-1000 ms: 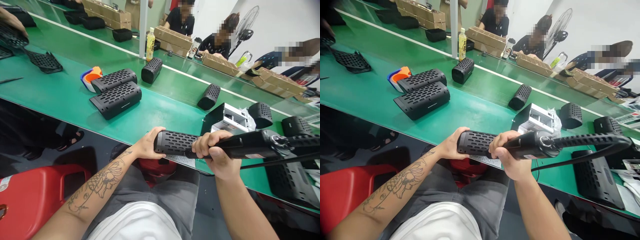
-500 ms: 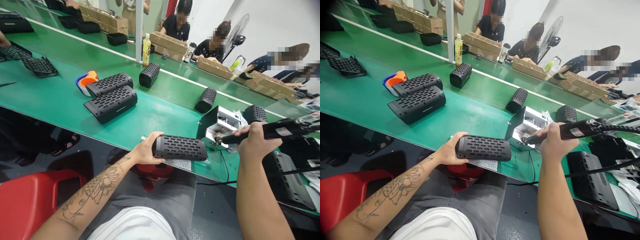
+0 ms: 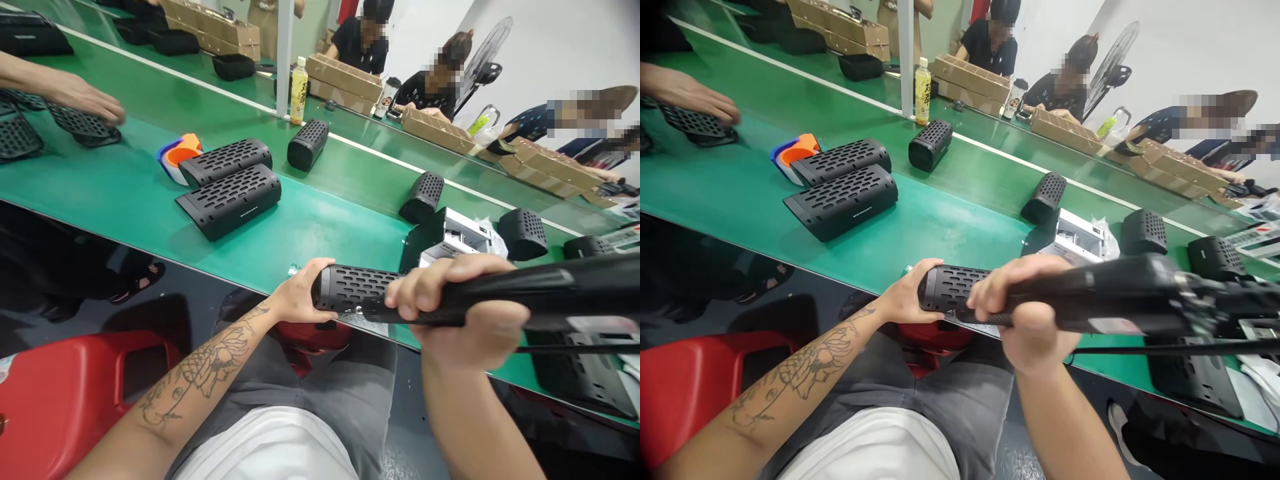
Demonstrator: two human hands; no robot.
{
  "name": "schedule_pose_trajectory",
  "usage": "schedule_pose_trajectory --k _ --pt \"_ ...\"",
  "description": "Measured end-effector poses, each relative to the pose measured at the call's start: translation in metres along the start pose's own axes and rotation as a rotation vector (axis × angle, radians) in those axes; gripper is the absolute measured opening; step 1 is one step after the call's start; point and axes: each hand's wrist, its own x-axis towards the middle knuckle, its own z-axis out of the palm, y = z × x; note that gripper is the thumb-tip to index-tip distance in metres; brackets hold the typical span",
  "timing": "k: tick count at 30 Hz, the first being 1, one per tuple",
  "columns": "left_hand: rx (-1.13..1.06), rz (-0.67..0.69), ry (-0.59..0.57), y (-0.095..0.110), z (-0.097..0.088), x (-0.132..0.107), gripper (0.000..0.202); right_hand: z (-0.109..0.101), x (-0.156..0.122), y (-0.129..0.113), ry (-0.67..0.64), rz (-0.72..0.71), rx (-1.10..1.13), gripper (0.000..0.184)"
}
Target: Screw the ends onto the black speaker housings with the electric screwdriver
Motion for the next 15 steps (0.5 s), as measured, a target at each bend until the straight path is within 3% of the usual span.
schedule_pose_trajectory --k 3,6,15 --pt "-0.013 0.031 0.015 0.000 0.001 0.001 0.117 0.022 -0.003 0.022 -0.028 0.025 0.019 0.035" --pt "-0.013 0.030 0.021 0.001 0.002 0.001 0.116 0.029 -0.004 0.034 -0.047 0.076 0.005 0.033" --pt "-0.019 -0.019 0.013 0.004 0.001 0.004 0.114 0.017 -0.009 0.039 -0.232 0.185 -0.051 0.032"
